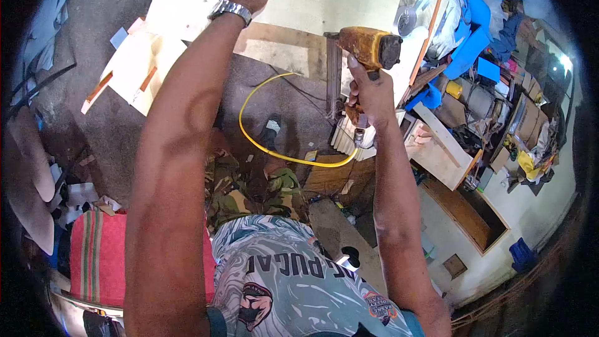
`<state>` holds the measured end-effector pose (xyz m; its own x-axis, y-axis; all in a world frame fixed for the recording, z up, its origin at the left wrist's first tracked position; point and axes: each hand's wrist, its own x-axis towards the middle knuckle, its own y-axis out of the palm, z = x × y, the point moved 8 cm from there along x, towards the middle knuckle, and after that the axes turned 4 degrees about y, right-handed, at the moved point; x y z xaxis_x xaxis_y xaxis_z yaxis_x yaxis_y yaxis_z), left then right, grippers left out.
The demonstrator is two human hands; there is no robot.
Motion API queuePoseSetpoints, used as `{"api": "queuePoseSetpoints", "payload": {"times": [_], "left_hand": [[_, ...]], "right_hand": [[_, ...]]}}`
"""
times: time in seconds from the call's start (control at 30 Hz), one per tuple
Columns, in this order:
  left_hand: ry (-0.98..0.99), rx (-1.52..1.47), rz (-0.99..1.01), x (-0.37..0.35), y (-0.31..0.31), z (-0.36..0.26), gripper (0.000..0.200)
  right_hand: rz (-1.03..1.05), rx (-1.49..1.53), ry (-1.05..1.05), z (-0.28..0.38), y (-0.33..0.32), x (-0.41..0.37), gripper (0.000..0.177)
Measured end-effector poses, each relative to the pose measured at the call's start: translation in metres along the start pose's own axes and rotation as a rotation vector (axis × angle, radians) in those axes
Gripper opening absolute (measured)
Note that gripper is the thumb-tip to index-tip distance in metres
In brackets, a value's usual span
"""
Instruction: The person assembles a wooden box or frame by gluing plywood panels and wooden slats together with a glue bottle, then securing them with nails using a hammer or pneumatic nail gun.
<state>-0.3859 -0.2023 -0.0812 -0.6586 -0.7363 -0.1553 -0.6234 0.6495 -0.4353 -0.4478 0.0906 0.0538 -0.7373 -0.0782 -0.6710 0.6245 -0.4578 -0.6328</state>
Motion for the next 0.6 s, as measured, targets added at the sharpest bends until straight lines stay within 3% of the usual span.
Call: {"api": "queuePoseSetpoints", "payload": {"times": [0.2, 0.3, 0.4, 0.5, 0.6], "left_hand": [[-0.049, 0.003, 0.014, 0.005, 0.004, 0.009, 0.062], [0.045, -0.138, -0.018, 0.006, 0.004, 0.008, 0.059], [0.084, -0.093, -0.096, 0.009, 0.005, 0.012, 0.054], [0.007, -0.18, 0.028, 0.007, 0.004, 0.009, 0.053], [0.074, -0.211, -0.025, 0.008, 0.005, 0.011, 0.054]], "right_hand": [[0.041, 0.024, -0.015, -0.002, -0.004, -0.013, 0.042], [0.062, 0.081, -0.032, 0.009, 0.002, -0.022, 0.043], [0.068, 0.019, -0.039, 0.011, 0.011, -0.014, 0.043], [0.087, 0.018, -0.063, 0.018, 0.021, -0.012, 0.043], [0.071, -0.017, -0.07, 0.019, 0.027, -0.009, 0.042]]}}
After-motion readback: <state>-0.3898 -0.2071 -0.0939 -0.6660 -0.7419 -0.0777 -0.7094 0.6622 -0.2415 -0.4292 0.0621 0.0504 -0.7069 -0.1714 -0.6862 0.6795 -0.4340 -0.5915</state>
